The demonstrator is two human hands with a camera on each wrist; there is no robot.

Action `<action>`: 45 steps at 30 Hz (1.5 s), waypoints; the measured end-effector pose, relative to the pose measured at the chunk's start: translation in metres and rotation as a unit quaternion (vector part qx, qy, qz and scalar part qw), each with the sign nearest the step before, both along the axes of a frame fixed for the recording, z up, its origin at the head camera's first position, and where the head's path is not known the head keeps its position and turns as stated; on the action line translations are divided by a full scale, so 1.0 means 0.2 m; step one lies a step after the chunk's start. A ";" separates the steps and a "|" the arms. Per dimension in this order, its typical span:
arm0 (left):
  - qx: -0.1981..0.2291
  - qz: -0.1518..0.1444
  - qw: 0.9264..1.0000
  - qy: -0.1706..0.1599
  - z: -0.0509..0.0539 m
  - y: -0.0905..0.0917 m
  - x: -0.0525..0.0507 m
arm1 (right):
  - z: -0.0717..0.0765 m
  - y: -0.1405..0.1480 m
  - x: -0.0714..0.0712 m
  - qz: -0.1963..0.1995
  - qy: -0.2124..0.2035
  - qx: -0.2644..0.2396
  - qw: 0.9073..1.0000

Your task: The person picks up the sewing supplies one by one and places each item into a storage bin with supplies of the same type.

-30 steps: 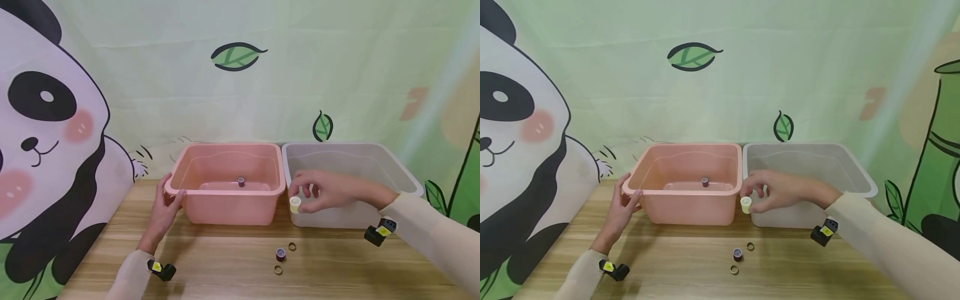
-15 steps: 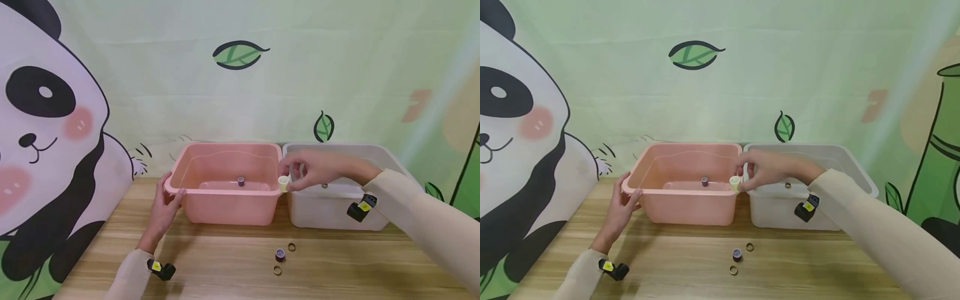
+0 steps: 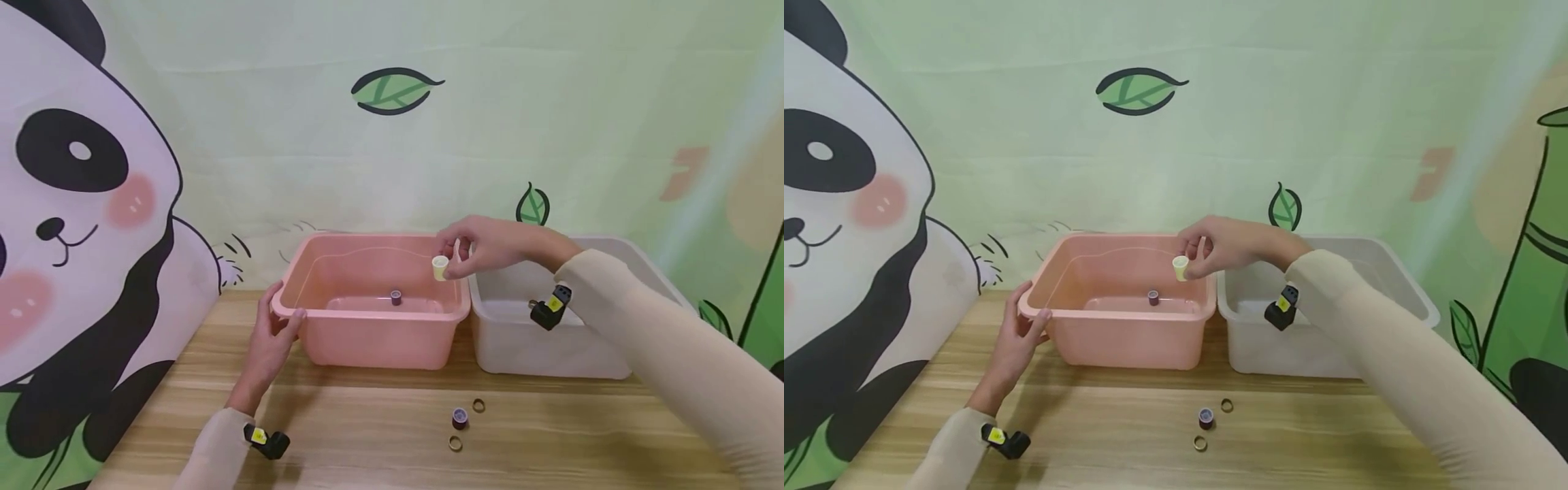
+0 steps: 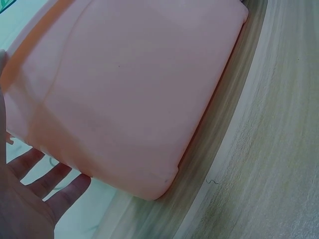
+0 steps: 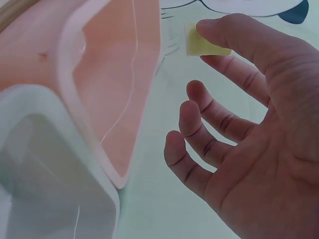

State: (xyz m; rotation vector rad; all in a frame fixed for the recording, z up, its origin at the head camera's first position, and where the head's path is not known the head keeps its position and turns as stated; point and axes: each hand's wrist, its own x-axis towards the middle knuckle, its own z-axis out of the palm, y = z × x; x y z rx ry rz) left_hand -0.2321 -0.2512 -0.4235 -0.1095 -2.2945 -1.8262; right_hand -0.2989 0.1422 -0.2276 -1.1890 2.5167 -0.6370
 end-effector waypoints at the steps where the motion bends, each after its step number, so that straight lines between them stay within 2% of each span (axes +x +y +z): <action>1: 0.001 0.000 1.000 0.001 0.00 0.00 0.00 | 0.00 -0.01 -0.02 -0.002 -0.003 -0.002 1.000; 6: 0.011 0.000 1.000 0.005 0.00 0.00 0.01 | -0.03 -0.08 -0.09 -0.036 -0.016 -0.032 0.999; 10: 0.009 0.003 1.000 0.005 0.00 0.00 0.01 | -0.04 -0.14 -0.14 -0.068 -0.012 -0.059 0.996; 15: 0.006 0.003 1.000 0.012 -0.01 -0.01 0.02 | -0.04 -0.21 -0.19 -0.083 -0.016 -0.075 0.994; 20: 0.007 0.007 1.000 0.015 -0.01 0.00 0.02 | -0.07 -0.25 -0.26 -0.104 -0.019 -0.084 0.991; 27: 0.019 0.004 0.999 0.039 -0.02 0.04 0.02 | -0.13 -0.27 -0.32 -0.168 -0.005 -0.096 0.981; 33: 0.023 0.003 0.999 0.043 -0.02 0.05 0.03 | -0.17 -0.27 -0.36 -0.190 -0.012 -0.125 0.974; 38: 0.015 0.003 0.999 0.035 -0.01 0.05 0.04 | -0.22 -0.27 -0.39 -0.192 -0.010 -0.155 0.969; 45: 0.014 0.001 0.999 0.032 0.00 0.06 0.05 | -0.25 -0.26 -0.40 -0.200 -0.013 -0.163 0.966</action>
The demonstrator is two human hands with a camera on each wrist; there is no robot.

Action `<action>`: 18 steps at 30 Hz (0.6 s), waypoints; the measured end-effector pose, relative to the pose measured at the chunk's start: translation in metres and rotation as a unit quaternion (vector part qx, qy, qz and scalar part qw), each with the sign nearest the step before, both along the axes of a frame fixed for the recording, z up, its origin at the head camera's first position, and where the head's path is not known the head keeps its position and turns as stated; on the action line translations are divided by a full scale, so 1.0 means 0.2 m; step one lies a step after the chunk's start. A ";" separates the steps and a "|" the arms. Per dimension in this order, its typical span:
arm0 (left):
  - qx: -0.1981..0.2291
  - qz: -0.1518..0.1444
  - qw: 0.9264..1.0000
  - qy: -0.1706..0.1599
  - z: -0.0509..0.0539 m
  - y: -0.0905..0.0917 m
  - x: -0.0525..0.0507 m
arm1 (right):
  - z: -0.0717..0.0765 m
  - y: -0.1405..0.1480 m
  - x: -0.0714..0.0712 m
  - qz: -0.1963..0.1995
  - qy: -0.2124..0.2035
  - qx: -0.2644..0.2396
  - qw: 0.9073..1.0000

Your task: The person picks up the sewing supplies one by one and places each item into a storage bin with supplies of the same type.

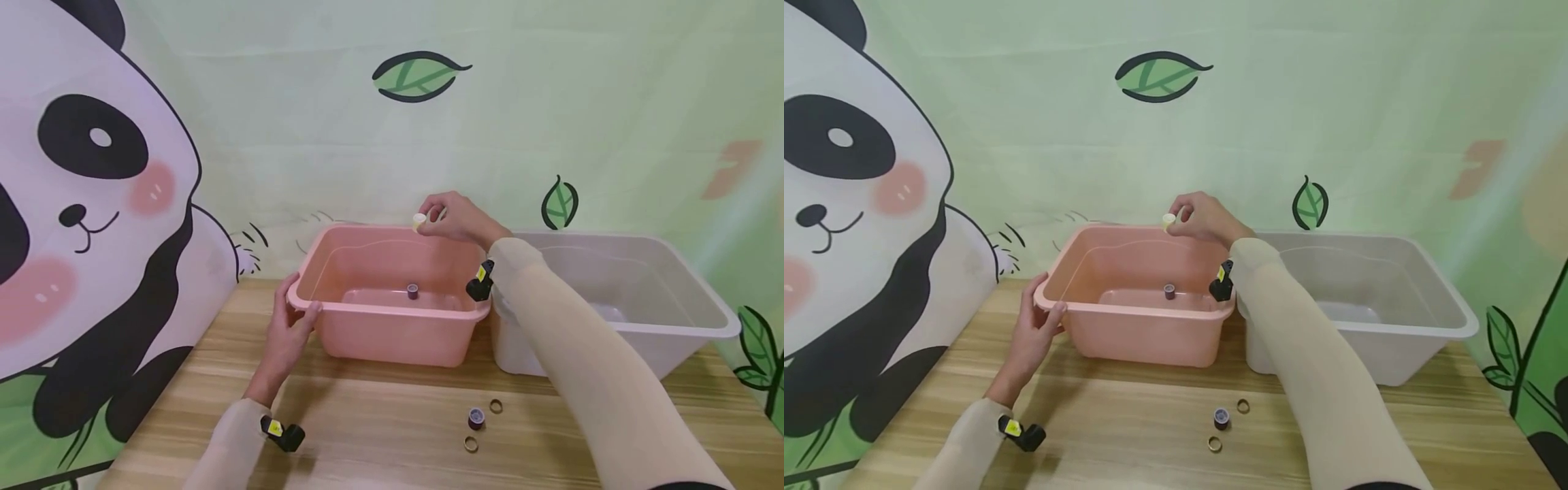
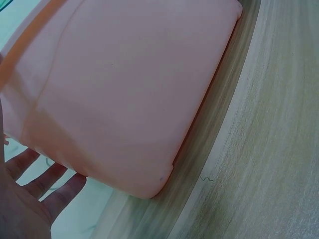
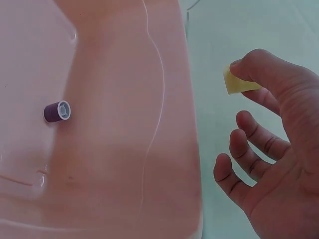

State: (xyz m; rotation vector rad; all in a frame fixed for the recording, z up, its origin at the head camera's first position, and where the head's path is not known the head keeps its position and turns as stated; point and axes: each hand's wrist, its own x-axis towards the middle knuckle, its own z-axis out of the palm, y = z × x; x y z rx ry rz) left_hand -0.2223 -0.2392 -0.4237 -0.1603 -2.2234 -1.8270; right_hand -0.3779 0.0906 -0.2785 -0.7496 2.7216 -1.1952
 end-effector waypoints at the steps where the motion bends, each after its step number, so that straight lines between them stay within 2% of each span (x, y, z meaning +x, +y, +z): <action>1: -0.002 0.001 1.000 -0.001 0.00 0.00 0.00 | 0.00 0.00 0.00 -0.001 -0.001 -0.001 1.000; 8: -0.007 0.003 1.000 -0.007 0.01 0.01 0.00 | -0.02 0.02 -0.02 -0.016 0.002 0.007 1.000; 18: -0.004 0.003 1.000 -0.006 0.01 0.01 0.01 | -0.01 0.04 -0.02 -0.016 0.014 0.022 1.000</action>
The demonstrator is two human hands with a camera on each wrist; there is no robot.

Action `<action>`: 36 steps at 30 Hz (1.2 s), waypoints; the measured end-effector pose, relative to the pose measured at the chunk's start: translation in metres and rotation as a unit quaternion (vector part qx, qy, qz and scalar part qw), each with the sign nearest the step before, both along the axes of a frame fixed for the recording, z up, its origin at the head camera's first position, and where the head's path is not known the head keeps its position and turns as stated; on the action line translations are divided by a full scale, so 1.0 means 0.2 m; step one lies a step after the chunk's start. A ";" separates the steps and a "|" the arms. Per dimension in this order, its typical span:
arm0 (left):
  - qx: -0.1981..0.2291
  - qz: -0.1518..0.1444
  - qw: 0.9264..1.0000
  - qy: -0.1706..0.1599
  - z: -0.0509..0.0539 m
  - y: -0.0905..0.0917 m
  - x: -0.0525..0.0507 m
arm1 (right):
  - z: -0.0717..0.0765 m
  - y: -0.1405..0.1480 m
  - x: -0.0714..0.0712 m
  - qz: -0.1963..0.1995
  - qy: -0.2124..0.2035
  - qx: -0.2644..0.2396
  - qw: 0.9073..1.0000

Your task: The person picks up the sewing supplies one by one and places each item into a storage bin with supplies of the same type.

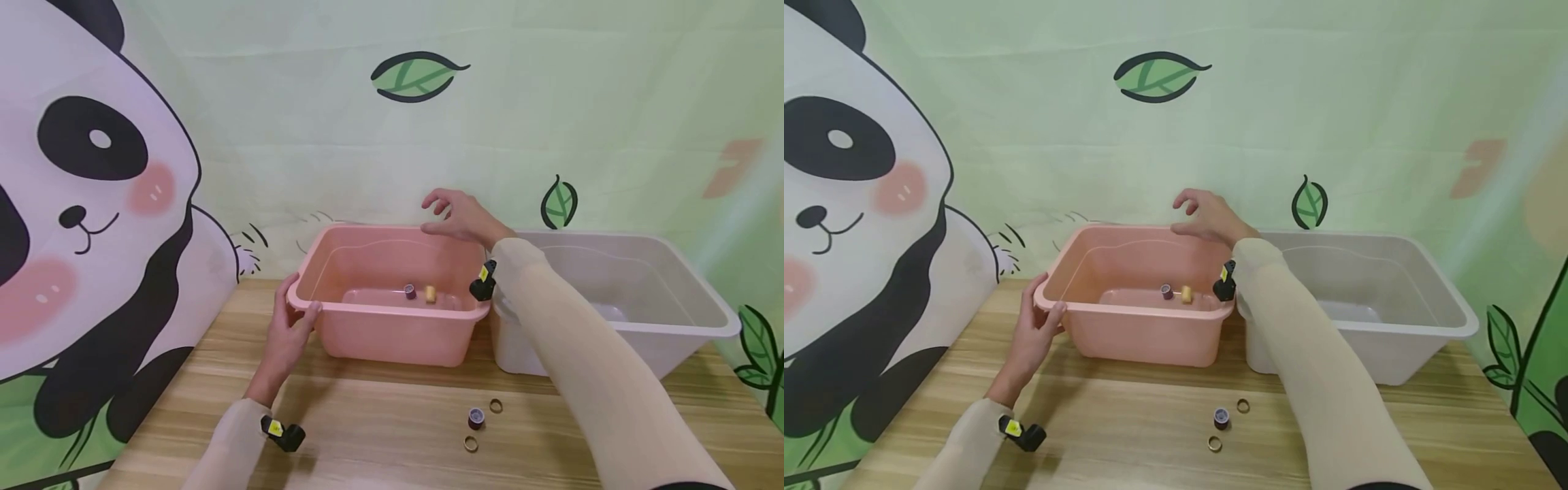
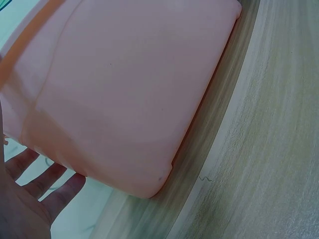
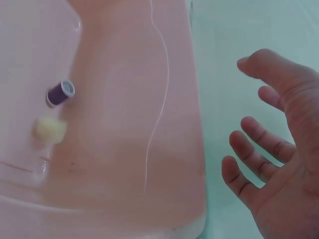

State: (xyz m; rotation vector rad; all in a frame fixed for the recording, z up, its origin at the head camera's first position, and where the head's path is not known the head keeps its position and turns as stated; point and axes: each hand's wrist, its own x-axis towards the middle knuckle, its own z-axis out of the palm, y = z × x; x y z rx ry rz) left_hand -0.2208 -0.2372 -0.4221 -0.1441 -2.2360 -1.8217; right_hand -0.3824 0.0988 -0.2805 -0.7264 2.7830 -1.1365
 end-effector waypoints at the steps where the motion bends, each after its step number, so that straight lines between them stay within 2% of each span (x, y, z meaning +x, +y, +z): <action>1: -0.001 0.001 1.000 0.000 0.00 0.00 0.00 | 0.00 0.00 0.00 -0.003 -0.003 -0.001 1.000; 7: -0.004 0.006 1.000 -0.003 -0.01 0.00 -0.01 | 0.01 0.00 0.02 -0.009 -0.019 -0.004 1.000; 16: -0.005 0.010 1.000 -0.002 -0.01 0.00 -0.01 | 0.02 0.00 0.05 0.011 -0.008 0.007 1.000; 24: -0.006 0.009 1.000 0.003 -0.02 -0.01 -0.01 | 0.05 0.02 0.08 0.043 0.016 0.036 0.998; 32: -0.006 0.006 1.000 0.014 -0.02 0.00 -0.02 | 0.08 0.08 0.17 0.069 0.042 0.059 0.995; 36: -0.005 0.008 1.000 0.010 -0.02 0.00 -0.01 | 0.08 0.12 0.20 0.077 0.048 0.064 0.994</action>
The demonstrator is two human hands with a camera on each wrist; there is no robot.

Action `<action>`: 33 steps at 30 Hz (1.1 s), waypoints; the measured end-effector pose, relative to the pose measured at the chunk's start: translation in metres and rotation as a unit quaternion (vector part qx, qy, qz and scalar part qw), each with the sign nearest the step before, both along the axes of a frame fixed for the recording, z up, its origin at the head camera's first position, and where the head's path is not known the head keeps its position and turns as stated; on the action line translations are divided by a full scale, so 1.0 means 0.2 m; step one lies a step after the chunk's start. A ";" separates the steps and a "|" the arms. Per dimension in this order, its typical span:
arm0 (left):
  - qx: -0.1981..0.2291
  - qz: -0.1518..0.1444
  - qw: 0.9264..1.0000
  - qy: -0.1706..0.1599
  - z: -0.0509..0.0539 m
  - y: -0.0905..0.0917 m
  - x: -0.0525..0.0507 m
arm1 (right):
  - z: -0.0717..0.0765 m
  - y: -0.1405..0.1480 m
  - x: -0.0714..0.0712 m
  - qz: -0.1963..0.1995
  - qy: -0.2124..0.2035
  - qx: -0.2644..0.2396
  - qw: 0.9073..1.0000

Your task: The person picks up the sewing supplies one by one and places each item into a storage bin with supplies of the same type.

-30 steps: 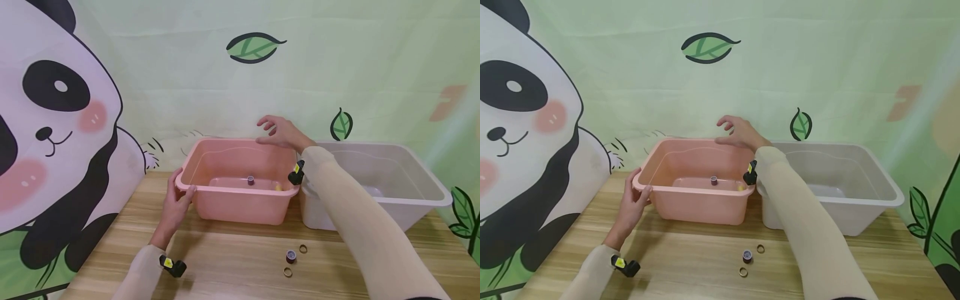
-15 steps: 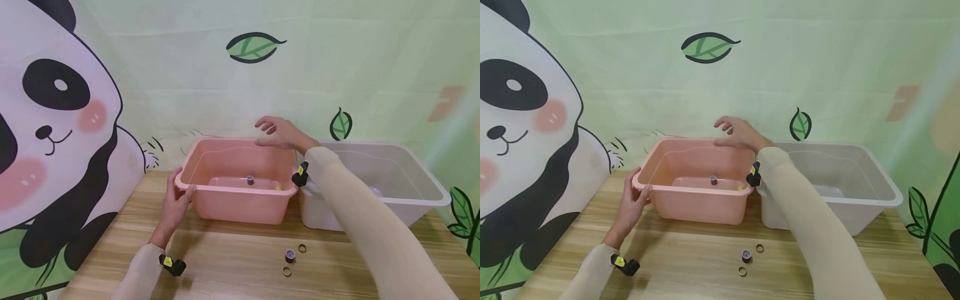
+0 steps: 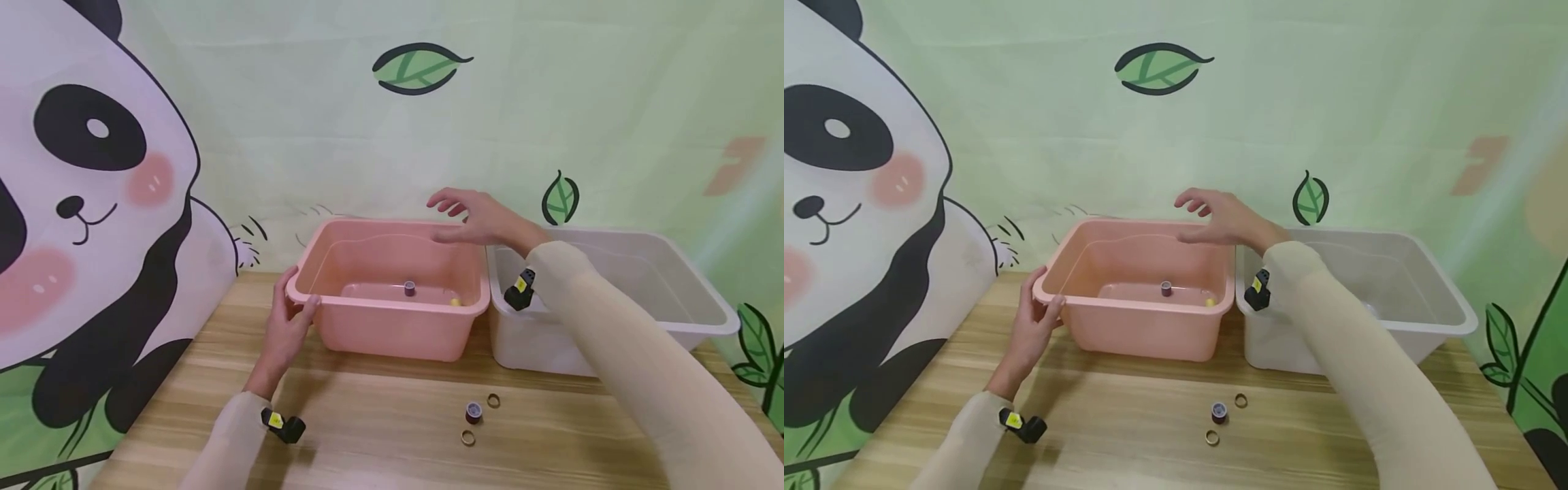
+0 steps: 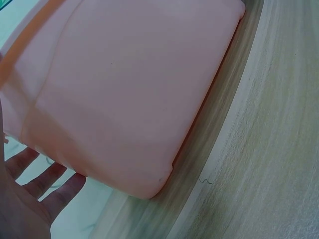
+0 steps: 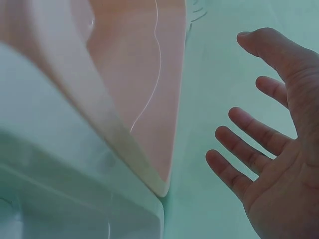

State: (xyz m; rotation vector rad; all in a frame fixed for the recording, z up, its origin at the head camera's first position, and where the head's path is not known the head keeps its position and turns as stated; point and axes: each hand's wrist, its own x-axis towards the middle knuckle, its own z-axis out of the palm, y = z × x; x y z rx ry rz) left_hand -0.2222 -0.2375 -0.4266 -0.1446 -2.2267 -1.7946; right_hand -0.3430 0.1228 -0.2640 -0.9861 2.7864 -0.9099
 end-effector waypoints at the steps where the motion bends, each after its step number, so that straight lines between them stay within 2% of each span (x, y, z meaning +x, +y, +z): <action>1: 0.000 0.000 1.000 -0.002 0.00 0.00 0.00 | 0.00 0.01 0.00 0.002 0.002 0.001 1.000; 5: 0.000 0.002 1.000 -0.005 0.00 0.00 0.01 | 0.01 0.05 0.03 0.006 0.005 0.006 1.000; 12: -0.002 0.003 1.000 -0.004 0.01 0.01 0.01 | 0.04 0.10 0.12 0.022 0.007 -0.004 1.000; 18: -0.008 0.006 1.000 -0.003 0.00 0.00 0.01 | 0.03 0.16 0.18 0.041 0.011 -0.013 0.999; 26: -0.013 0.008 1.000 -0.004 0.00 0.00 0.00 | 0.02 0.22 0.25 0.038 0.044 -0.018 0.998; 33: -0.008 0.009 1.000 -0.004 0.00 0.00 0.00 | 0.02 0.26 0.31 0.046 0.046 -0.022 0.998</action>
